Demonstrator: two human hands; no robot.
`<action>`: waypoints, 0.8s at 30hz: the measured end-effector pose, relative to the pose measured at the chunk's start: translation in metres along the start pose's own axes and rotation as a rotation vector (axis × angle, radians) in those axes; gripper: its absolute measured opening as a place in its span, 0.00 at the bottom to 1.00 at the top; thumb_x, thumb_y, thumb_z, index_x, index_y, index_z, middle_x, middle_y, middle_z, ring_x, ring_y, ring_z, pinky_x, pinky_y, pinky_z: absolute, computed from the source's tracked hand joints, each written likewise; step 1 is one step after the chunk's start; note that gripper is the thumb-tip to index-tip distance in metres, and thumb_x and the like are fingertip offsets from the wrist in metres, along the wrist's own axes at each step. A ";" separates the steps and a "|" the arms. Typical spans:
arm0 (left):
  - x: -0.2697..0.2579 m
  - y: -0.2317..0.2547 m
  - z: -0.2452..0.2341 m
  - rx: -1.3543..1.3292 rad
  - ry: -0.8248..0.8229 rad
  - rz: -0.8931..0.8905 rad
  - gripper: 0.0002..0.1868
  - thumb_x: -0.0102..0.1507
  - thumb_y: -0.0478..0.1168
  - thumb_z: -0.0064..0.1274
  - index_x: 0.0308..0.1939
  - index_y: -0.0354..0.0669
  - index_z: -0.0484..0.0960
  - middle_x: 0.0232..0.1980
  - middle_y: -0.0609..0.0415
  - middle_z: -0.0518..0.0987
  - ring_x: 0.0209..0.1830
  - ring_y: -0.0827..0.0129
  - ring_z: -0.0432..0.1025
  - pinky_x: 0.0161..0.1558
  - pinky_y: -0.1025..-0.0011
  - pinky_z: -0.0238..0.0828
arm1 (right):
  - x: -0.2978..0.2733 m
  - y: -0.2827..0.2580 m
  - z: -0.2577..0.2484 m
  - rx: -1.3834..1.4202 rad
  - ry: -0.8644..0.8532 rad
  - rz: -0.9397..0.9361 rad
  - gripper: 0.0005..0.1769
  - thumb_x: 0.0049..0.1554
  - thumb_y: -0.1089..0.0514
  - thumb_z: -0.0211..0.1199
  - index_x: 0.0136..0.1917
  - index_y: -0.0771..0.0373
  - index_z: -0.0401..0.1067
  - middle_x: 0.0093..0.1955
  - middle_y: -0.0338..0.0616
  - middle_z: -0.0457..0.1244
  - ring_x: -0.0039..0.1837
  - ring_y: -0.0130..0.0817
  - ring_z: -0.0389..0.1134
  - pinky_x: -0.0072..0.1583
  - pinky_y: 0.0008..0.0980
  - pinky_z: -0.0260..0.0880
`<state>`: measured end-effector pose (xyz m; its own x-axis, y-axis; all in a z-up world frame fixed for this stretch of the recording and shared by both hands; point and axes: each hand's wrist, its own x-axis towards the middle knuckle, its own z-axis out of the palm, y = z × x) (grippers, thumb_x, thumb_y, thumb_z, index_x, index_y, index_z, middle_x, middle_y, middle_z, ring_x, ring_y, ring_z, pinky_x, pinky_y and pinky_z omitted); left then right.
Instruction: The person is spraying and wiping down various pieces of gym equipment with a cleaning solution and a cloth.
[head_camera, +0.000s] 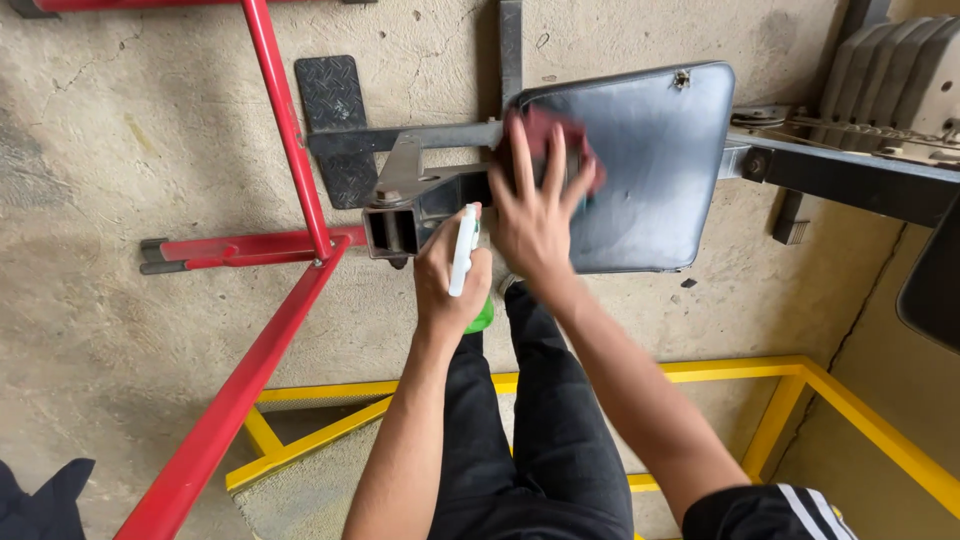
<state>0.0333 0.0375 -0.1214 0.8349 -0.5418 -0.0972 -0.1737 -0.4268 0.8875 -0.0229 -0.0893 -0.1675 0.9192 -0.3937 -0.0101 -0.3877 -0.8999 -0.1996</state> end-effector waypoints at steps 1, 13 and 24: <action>0.000 0.002 -0.002 0.000 0.001 -0.001 0.22 0.58 0.26 0.45 0.56 0.30 0.79 0.54 0.37 0.83 0.54 0.44 0.79 0.58 0.59 0.78 | -0.027 -0.007 0.003 0.000 0.000 -0.001 0.20 0.57 0.54 0.65 0.63 0.54 0.73 0.86 0.52 0.43 0.84 0.70 0.40 0.73 0.87 0.33; 0.002 0.000 -0.005 -0.019 -0.064 -0.050 0.23 0.58 0.27 0.44 0.58 0.30 0.78 0.53 0.36 0.82 0.50 0.45 0.80 0.55 0.61 0.79 | 0.085 0.015 0.038 -0.116 0.013 0.111 0.36 0.54 0.63 0.62 0.76 0.54 0.70 0.85 0.57 0.43 0.84 0.66 0.42 0.75 0.81 0.33; 0.005 0.002 -0.006 -0.080 -0.047 -0.006 0.23 0.58 0.27 0.45 0.58 0.29 0.77 0.54 0.34 0.81 0.54 0.44 0.79 0.58 0.60 0.78 | -0.074 -0.030 0.017 -0.021 -0.130 0.035 0.35 0.59 0.47 0.57 0.78 0.58 0.65 0.86 0.48 0.41 0.84 0.62 0.39 0.78 0.73 0.33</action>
<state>0.0404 0.0384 -0.1171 0.8101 -0.5734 -0.1223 -0.1243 -0.3719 0.9199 -0.0779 -0.0303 -0.1772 0.9057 -0.3989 -0.1438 -0.4201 -0.8903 -0.1759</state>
